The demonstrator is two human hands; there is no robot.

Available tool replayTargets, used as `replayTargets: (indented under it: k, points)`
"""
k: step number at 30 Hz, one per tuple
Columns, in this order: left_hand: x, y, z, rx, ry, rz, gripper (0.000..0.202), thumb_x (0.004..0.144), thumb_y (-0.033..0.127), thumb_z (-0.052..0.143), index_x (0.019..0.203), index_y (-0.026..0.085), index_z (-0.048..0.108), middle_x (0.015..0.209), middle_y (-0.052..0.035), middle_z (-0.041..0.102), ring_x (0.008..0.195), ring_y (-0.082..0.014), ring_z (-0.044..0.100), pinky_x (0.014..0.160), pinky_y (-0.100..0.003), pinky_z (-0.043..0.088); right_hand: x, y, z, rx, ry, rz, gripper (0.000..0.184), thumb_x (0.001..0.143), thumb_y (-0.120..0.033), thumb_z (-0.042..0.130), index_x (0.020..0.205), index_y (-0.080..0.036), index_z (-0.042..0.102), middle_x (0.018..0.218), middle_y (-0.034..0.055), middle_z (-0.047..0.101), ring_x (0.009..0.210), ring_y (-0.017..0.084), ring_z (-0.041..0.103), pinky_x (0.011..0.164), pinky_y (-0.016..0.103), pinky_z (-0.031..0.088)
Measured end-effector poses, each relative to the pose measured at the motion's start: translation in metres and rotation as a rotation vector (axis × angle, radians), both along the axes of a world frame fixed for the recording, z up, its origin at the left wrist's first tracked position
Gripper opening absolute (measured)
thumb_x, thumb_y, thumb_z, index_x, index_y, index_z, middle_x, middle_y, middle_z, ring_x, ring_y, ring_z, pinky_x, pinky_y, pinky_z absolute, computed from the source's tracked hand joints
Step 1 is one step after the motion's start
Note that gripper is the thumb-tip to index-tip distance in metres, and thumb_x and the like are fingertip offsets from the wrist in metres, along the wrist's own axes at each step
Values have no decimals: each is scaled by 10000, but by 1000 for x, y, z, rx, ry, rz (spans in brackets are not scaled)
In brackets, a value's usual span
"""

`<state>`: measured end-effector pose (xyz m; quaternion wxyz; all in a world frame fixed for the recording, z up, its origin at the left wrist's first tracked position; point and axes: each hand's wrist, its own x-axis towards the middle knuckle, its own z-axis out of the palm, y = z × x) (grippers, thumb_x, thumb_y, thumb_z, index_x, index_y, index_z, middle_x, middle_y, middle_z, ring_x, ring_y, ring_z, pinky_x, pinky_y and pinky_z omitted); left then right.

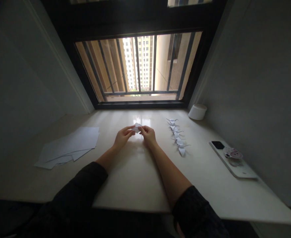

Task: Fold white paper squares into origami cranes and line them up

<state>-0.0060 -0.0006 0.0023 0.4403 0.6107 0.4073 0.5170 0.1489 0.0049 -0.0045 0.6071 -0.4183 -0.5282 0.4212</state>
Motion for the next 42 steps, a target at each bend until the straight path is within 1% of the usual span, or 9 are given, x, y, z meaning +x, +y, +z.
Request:
replayTargets:
  k: [7, 13, 18, 22, 26, 29, 31, 35, 42]
  points:
    - [3, -4, 4, -104, -143, 44, 566, 629, 388, 758, 1136, 172, 629, 847, -88, 715, 765, -191, 659, 741, -316, 493, -1, 0, -1, 2, 17, 47, 314, 709, -499, 631, 696, -187, 662, 610, 10, 605, 573, 136, 540, 588, 276, 426]
    - [7, -5, 5, -48, -131, 126, 370, 619, 384, 754, 903, 148, 727, 922, -109, 712, 831, -211, 638, 760, -332, 480, -3, -4, 4, -8, 7, 62, 343, 688, -536, 634, 662, -195, 651, 599, 9, 605, 580, 138, 535, 590, 278, 430]
    - [5, -4, 6, -38, -129, 170, 366, 627, 388, 744, 916, 165, 727, 916, -104, 714, 828, -217, 639, 745, -340, 478, -3, -6, 6, 0, 26, 82, 310, 645, -484, 701, 757, -196, 704, 703, 32, 674, 634, 148, 569, 629, 286, 453]
    - [3, -4, 6, -1, -92, 147, 358, 667, 400, 712, 939, 167, 720, 924, -102, 713, 855, -223, 644, 763, -345, 481, -1, -5, 4, -25, 15, 102, 370, 604, -466, 739, 860, -200, 728, 778, 50, 710, 681, 167, 598, 668, 306, 461]
    - [4, -9, 7, 85, -19, 162, 305, 676, 391, 712, 911, 196, 717, 918, -75, 716, 865, -212, 649, 782, -320, 479, -1, -2, 1, -16, -4, 47, 341, 655, -506, 679, 786, -196, 733, 711, 47, 695, 635, 161, 586, 620, 296, 461]
    - [5, -13, 9, 102, 26, 207, 354, 653, 372, 739, 973, 230, 681, 825, -35, 723, 786, -186, 655, 728, -284, 481, -1, -1, 0, 8, -2, 21, 328, 679, -504, 661, 759, -193, 728, 670, 41, 678, 616, 158, 577, 595, 289, 451]
    - [5, -13, 10, 97, 21, 199, 392, 662, 369, 735, 1022, 234, 656, 789, -25, 722, 747, -173, 651, 697, -268, 479, -1, -2, 0, 24, 0, 24, 320, 682, -496, 665, 759, -192, 728, 677, 42, 679, 621, 157, 575, 597, 286, 447]
    - [4, -9, 9, 82, -50, 137, 354, 694, 378, 700, 992, 189, 679, 871, -63, 718, 763, -170, 645, 690, -272, 479, 0, -3, 0, 9, 9, 47, 315, 645, -487, 701, 755, -193, 728, 705, 45, 691, 640, 164, 586, 618, 291, 455]
    - [5, -4, 7, -39, -165, 139, 361, 642, 366, 734, 950, 178, 716, 990, -94, 702, 867, -204, 625, 758, -326, 485, -2, -3, 3, -39, 50, 25, 315, 580, -464, 750, 729, -187, 731, 696, 53, 698, 650, 175, 604, 628, 299, 455]
